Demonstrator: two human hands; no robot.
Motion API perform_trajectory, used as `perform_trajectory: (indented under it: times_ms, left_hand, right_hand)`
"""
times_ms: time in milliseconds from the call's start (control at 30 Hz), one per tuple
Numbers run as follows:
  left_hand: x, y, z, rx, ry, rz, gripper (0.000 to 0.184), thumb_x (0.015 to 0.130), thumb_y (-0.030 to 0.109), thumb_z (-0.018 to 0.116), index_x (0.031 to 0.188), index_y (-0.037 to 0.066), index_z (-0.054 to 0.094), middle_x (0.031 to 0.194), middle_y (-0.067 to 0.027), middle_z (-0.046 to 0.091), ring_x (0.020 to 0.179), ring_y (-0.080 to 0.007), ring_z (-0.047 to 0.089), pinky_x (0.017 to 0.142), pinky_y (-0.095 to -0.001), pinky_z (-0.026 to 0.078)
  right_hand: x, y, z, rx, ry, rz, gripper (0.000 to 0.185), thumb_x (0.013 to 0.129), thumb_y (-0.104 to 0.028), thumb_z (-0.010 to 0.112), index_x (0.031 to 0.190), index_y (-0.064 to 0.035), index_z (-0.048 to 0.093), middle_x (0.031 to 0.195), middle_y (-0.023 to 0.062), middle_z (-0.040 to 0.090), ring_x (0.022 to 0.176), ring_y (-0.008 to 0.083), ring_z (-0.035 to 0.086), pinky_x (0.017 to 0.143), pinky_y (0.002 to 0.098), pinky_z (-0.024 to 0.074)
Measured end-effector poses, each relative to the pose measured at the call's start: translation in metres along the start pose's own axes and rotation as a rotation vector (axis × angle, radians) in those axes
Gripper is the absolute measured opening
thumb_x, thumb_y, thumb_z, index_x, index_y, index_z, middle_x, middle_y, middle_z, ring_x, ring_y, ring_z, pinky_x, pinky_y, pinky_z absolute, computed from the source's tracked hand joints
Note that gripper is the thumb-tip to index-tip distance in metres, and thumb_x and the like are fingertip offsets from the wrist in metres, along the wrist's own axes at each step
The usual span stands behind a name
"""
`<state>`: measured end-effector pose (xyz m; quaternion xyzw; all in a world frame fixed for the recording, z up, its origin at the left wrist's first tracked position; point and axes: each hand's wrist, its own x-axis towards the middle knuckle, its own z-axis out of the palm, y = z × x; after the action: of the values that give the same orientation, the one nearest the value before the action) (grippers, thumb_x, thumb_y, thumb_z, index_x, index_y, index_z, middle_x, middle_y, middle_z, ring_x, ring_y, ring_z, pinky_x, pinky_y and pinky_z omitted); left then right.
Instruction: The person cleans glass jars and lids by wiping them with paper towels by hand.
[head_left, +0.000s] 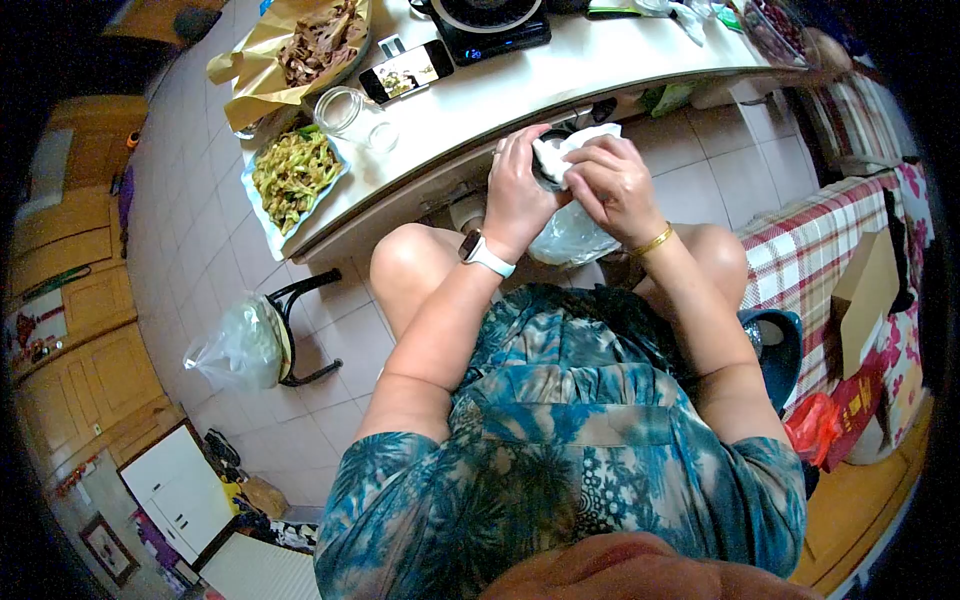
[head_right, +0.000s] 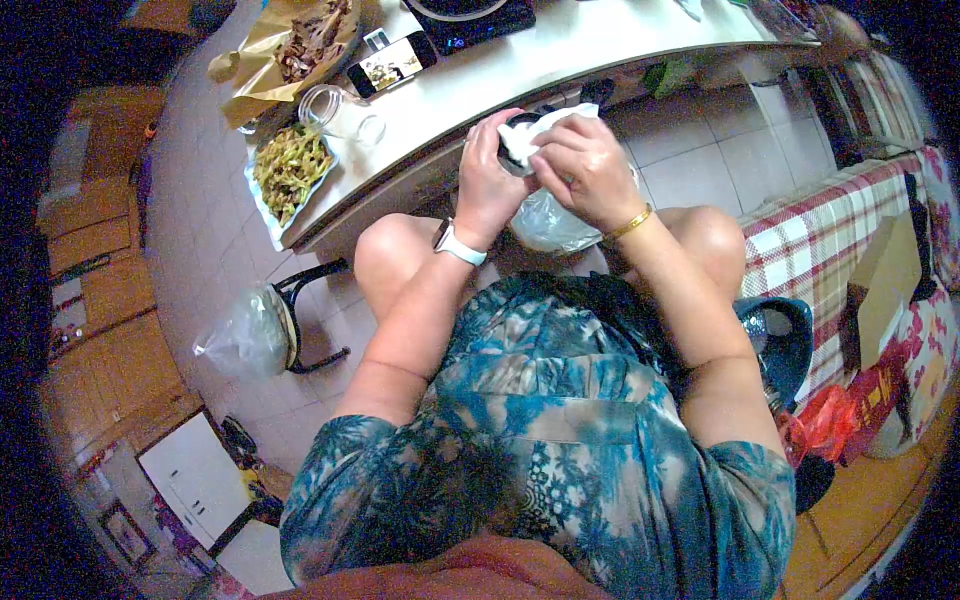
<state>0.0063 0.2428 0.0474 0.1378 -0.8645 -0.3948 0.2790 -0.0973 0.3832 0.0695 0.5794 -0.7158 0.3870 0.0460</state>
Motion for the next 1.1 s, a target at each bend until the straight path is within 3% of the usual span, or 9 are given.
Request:
perform_trajectory:
  times_ms: [100,200,367,700,767,833,900,1000,1100]
  left_hand:
    - [0.001,0.000,0.001,0.025,0.059,0.060,0.066,0.064,0.013,0.083,0.123,0.002,0.057,0.115,-0.0171,0.064,0.109,-0.0355,0.061,0.097,-0.0427,0.049]
    - [0.000,-0.003,0.004,0.118,0.004,0.110,0.054,0.067,0.012,0.080,0.116,-0.001,0.059,0.116,-0.0180,0.064,0.107,-0.0372,0.060,0.095,-0.0446,0.049]
    - [-0.005,-0.008,0.001,0.067,-0.020,0.157,0.057,0.067,0.011,0.081,0.117,-0.003,0.058,0.115,-0.0181,0.063,0.109,-0.0369,0.058,0.095,-0.0440,0.049]
    - [-0.006,-0.006,0.008,0.099,-0.008,0.028,0.066,0.062,0.014,0.082,0.121,-0.001,0.058,0.116,-0.0186,0.065,0.108,-0.0374,0.061,0.098,-0.0433,0.049]
    - [-0.002,-0.001,0.001,0.144,-0.051,-0.060,0.072,0.065,0.018,0.085,0.127,0.000,0.055,0.121,-0.0189,0.061,0.116,-0.0352,0.057,0.101,-0.0431,0.048]
    - [0.002,-0.007,-0.001,0.148,0.023,-0.022,0.074,0.066,0.019,0.087,0.129,0.003,0.053,0.123,-0.0171,0.060,0.118,-0.0350,0.055,0.103,-0.0435,0.045]
    - [0.001,-0.005,0.002,0.103,0.036,-0.040,0.073,0.062,0.014,0.086,0.127,0.004,0.056,0.120,-0.0178,0.063,0.114,-0.0366,0.058,0.102,-0.0430,0.047]
    - [0.000,-0.002,0.006,0.099,0.002,0.001,0.074,0.061,0.014,0.085,0.128,0.003,0.056,0.122,-0.0180,0.062,0.114,-0.0364,0.058,0.103,-0.0432,0.046]
    - [-0.002,-0.003,0.005,0.043,0.001,0.054,0.074,0.059,0.014,0.085,0.126,0.001,0.056,0.120,-0.0194,0.062,0.113,-0.0379,0.058,0.103,-0.0441,0.046]
  right_hand:
    - [0.001,0.002,0.001,-0.148,0.054,0.020,0.012,0.085,-0.013,0.071,0.093,-0.0040,0.069,0.110,0.0077,0.071,0.103,0.0282,0.064,0.089,0.0407,0.0490]
    - [-0.001,-0.001,0.009,-0.007,0.056,0.104,0.014,0.085,-0.014,0.070,0.097,-0.0052,0.069,0.116,0.0107,0.069,0.114,0.0297,0.061,0.095,0.0432,0.0468]
    - [0.000,0.001,0.011,0.074,-0.003,-0.012,0.022,0.080,-0.013,0.072,0.101,-0.0075,0.068,0.115,0.0101,0.069,0.114,0.0300,0.061,0.095,0.0440,0.0462]
    - [0.003,0.017,0.018,-0.139,0.078,0.072,0.017,0.078,-0.005,0.070,0.094,-0.0050,0.064,0.095,0.0112,0.067,0.089,0.0292,0.066,0.076,0.0376,0.0518]
    - [-0.004,0.025,0.018,-0.017,0.179,0.360,0.017,0.079,-0.005,0.071,0.094,-0.0028,0.064,0.091,0.0122,0.067,0.082,0.0305,0.067,0.072,0.0379,0.0538]
    - [0.004,0.026,0.004,0.045,0.485,0.453,0.019,0.081,-0.007,0.072,0.098,-0.0025,0.065,0.093,0.0134,0.069,0.082,0.0292,0.070,0.075,0.0363,0.0564]
    - [0.005,0.026,-0.002,0.078,0.494,0.423,0.024,0.080,-0.006,0.072,0.103,-0.0029,0.067,0.098,0.0148,0.069,0.089,0.0294,0.070,0.080,0.0367,0.0563]
    - [0.005,0.018,0.009,0.094,0.131,0.082,0.030,0.078,-0.003,0.071,0.107,-0.0057,0.067,0.107,0.0155,0.065,0.102,0.0322,0.065,0.086,0.0410,0.0543]
    - [0.004,0.012,0.016,0.010,0.093,0.138,0.027,0.078,-0.003,0.071,0.104,-0.0080,0.067,0.101,0.0155,0.061,0.095,0.0346,0.063,0.082,0.0415,0.0542]
